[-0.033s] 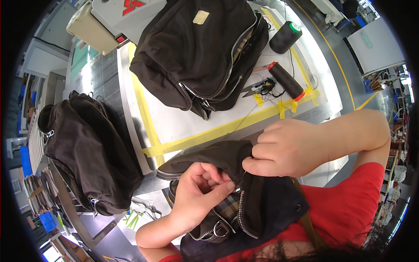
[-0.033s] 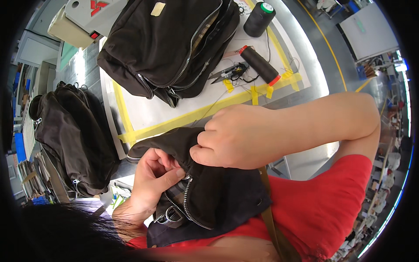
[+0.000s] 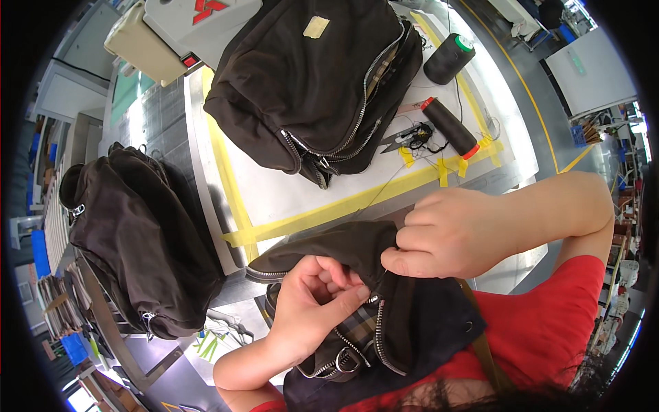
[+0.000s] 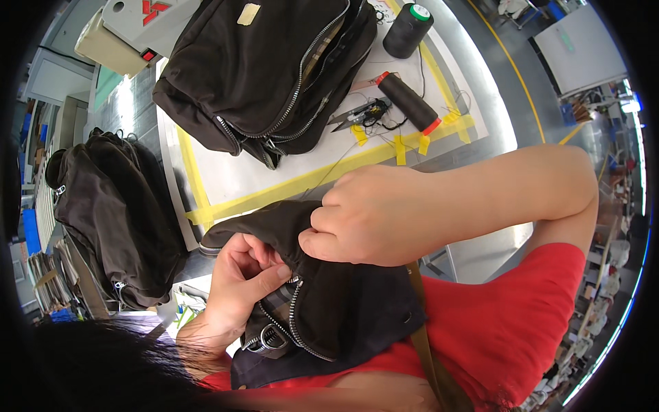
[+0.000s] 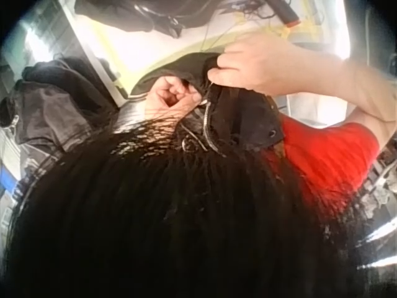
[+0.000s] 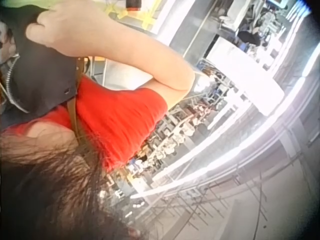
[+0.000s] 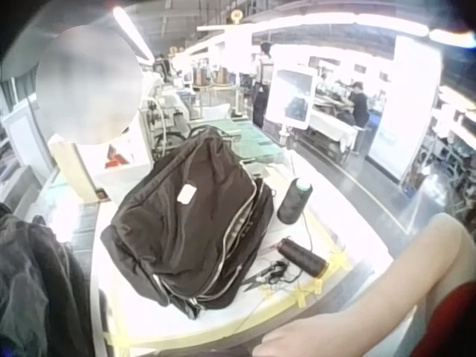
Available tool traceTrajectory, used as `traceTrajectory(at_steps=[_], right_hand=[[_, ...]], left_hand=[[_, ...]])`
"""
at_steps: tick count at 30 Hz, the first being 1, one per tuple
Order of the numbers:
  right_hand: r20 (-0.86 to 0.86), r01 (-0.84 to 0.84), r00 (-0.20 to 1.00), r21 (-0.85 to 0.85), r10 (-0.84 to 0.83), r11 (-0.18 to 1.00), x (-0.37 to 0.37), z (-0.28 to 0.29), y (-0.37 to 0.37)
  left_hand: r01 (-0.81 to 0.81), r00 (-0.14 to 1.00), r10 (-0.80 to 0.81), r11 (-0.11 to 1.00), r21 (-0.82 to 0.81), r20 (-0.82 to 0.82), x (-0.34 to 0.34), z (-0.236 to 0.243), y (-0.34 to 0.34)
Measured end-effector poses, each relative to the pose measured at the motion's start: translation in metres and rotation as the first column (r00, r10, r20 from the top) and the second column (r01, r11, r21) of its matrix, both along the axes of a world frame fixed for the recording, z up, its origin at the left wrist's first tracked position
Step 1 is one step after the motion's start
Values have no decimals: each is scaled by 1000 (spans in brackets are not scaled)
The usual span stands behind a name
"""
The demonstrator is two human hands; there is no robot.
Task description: The recorder is using a needle and thread to hand-stitch or repair a zipper on a brown bag in a factory setting.
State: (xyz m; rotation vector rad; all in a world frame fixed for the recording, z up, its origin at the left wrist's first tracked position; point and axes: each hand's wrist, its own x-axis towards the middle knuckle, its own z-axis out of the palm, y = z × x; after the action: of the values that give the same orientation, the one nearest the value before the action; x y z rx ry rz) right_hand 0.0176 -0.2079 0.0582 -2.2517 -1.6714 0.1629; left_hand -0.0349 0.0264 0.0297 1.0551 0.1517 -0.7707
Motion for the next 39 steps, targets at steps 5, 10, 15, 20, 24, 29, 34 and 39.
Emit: traceTrajectory(at_steps=[5,10,15,20,24,29,34,39], right_hand=[[-64,-51,997,-14,50,999,2,-2,0],[-84,-60,995,-26,58,998,5,-1,0],[-118,-53,992,0,53,999,7,1,0],[-91,-53,995,-21,51,998,5,3,-1],[-5,-21,1000,5,21,1000,3,7,-1],[91,-37,995,4,36,999,-1,14,-3],[162,-15,987,40,8,999,-4,11,1],[191,-41,981,37,33,998,-3,9,1]], left_hand=[[19,1000,-19,1000,24,-16,1,0,0],[10,1000,-10,1000,16,16,1,0,-2],[22,999,-23,1000,12,39,0,0,0],[10,999,-10,1000,-7,46,-1,-1,0],[8,999,-8,1000,-12,45,-1,-2,0],[-4,999,6,999,-41,54,-2,-3,0],[15,999,-13,999,-50,47,-1,-3,2],[7,1000,-7,1000,3,27,-1,-2,2]])
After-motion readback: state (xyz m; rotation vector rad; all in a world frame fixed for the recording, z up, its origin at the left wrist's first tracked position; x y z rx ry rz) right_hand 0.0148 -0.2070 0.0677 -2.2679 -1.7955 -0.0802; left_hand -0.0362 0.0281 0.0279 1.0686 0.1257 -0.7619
